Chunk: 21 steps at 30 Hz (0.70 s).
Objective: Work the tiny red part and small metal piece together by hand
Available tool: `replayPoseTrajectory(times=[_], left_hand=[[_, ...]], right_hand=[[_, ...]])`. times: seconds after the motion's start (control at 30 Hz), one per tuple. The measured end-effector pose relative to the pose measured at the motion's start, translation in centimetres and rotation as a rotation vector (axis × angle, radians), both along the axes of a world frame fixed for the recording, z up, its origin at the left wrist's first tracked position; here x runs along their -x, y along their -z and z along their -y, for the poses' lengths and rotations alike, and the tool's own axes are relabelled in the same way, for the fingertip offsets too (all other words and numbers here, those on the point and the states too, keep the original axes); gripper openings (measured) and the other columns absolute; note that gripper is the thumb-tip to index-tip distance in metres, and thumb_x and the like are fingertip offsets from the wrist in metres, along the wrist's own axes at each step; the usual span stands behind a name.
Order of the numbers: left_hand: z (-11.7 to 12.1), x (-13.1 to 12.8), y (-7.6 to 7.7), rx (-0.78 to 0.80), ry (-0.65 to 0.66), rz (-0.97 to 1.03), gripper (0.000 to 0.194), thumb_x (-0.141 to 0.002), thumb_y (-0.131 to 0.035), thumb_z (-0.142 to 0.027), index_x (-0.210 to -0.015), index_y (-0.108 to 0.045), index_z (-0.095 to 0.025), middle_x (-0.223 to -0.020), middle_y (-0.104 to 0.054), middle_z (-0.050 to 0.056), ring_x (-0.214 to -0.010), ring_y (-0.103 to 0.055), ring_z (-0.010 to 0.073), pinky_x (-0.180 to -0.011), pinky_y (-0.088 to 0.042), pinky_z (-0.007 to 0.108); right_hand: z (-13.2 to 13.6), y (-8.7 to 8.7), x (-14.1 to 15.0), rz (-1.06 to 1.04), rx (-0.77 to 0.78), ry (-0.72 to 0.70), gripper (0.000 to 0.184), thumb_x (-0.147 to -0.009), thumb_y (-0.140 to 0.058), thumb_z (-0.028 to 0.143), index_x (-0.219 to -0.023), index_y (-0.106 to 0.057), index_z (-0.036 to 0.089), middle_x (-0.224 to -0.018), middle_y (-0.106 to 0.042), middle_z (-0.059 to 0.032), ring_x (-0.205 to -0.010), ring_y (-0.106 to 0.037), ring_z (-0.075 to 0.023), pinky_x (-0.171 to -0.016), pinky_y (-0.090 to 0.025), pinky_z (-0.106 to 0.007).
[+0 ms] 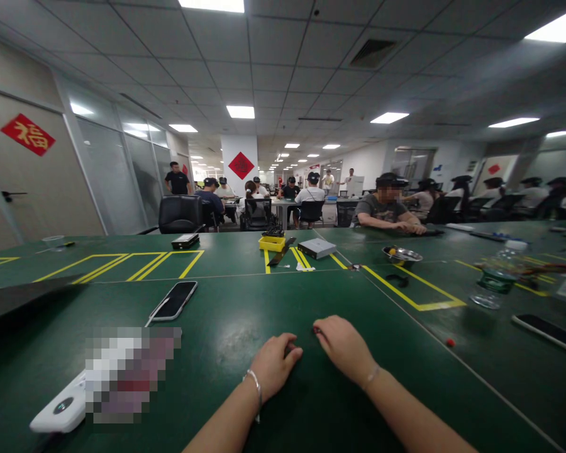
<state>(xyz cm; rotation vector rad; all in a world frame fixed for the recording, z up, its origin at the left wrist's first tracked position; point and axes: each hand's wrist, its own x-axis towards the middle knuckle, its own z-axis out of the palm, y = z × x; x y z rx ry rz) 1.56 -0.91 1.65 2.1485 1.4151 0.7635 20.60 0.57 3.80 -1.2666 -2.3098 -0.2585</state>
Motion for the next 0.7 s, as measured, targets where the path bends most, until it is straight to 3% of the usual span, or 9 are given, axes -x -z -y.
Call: replayPoseTrajectory(times=[0.13,0.23,0.3,0.4,0.5,0.57,0.63,0.7], left_hand=[[0.0,-0.5,0.4,0.024,0.028,0.039,0.030,-0.079,-0.033,-0.038,-0.083,-0.055,-0.019,-0.078,-0.061,0.003,-0.071,-0.053,0.0155,-0.063,-0.037,0.024],[-0.2,-0.5,0.5,0.064,0.034,0.091,0.030,-0.079,-0.032,-0.037,-0.074,-0.055,-0.019,-0.070,-0.061,0.002,-0.065,-0.053,0.0141,-0.059,-0.036,0.023],[-0.3,-0.4,0.4,0.096,0.037,0.155,0.032,-0.079,-0.031,-0.040,-0.073,-0.055,-0.019,-0.068,-0.062,0.001,-0.063,-0.053,0.0135,-0.058,-0.035,0.022],[-0.4,-0.2,0.2,0.151,-0.006,0.267,0.038,-0.078,-0.028,-0.045,-0.073,-0.055,-0.019,-0.064,-0.061,0.000,-0.059,-0.052,0.0126,-0.056,-0.035,0.022],[-0.5,-0.1,0.1,0.201,-0.052,0.391,0.042,-0.078,-0.027,-0.049,-0.073,-0.054,-0.017,-0.058,-0.059,0.000,-0.055,-0.051,0.0121,-0.055,-0.036,0.022],[-0.7,-0.1,0.3,0.226,-0.063,0.451,0.045,-0.077,-0.026,-0.051,-0.072,-0.054,-0.016,-0.053,-0.057,0.000,-0.051,-0.049,0.0120,-0.053,-0.036,0.022],[-0.8,-0.1,0.4,0.239,-0.069,0.473,0.046,-0.076,-0.026,-0.052,-0.072,-0.054,-0.016,-0.049,-0.054,-0.001,-0.049,-0.048,0.0120,-0.051,-0.035,0.022],[-0.9,0.0,0.5,0.242,-0.073,0.482,0.046,-0.076,-0.027,-0.053,-0.073,-0.055,-0.016,-0.048,-0.053,-0.001,-0.048,-0.047,0.0118,-0.051,-0.035,0.022]], right_hand=[[1.8,1.3,4.4,0.015,-0.018,-0.211,0.018,-0.077,-0.041,0.017,-0.088,-0.055,0.018,-0.080,-0.058,-0.0048,-0.079,-0.051,-0.0157,-0.075,-0.036,-0.032],[1.8,1.1,4.2,0.006,0.023,-0.248,0.024,-0.075,-0.046,0.022,-0.097,-0.052,0.019,-0.086,-0.059,-0.0048,-0.083,-0.050,-0.0162,-0.077,-0.037,-0.032],[1.0,0.4,2.5,-0.015,0.045,-0.196,0.035,-0.073,-0.048,0.028,-0.108,-0.047,0.020,-0.096,-0.057,-0.0053,-0.090,-0.048,-0.0174,-0.081,-0.036,-0.033],[-0.8,-0.4,-2.5,-0.058,0.030,0.122,0.039,-0.075,-0.044,0.029,-0.112,-0.045,0.019,-0.109,-0.051,-0.0090,-0.102,-0.042,-0.0211,-0.088,-0.030,-0.038],[-2.3,0.3,-10.1,-0.061,0.035,0.637,0.039,-0.073,-0.041,0.029,-0.109,-0.049,0.014,-0.117,-0.043,-0.0160,-0.111,-0.033,-0.0303,-0.088,-0.026,-0.047],[-2.6,1.3,-15.2,-0.099,0.135,0.942,0.044,-0.073,-0.039,0.033,-0.113,-0.046,0.016,-0.120,-0.038,-0.0185,-0.110,-0.032,-0.0369,-0.080,-0.028,-0.053],[-2.4,2.4,-19.2,-0.188,0.332,1.114,0.046,-0.073,-0.034,0.037,-0.115,-0.045,0.019,-0.116,-0.041,-0.0215,-0.103,-0.039,-0.0408,-0.069,-0.034,-0.053],[-2.3,3.3,-21.6,-0.248,0.481,1.166,0.045,-0.072,-0.033,0.036,-0.110,-0.050,0.019,-0.111,-0.045,-0.0225,-0.097,-0.044,-0.0406,-0.062,-0.038,-0.049]])
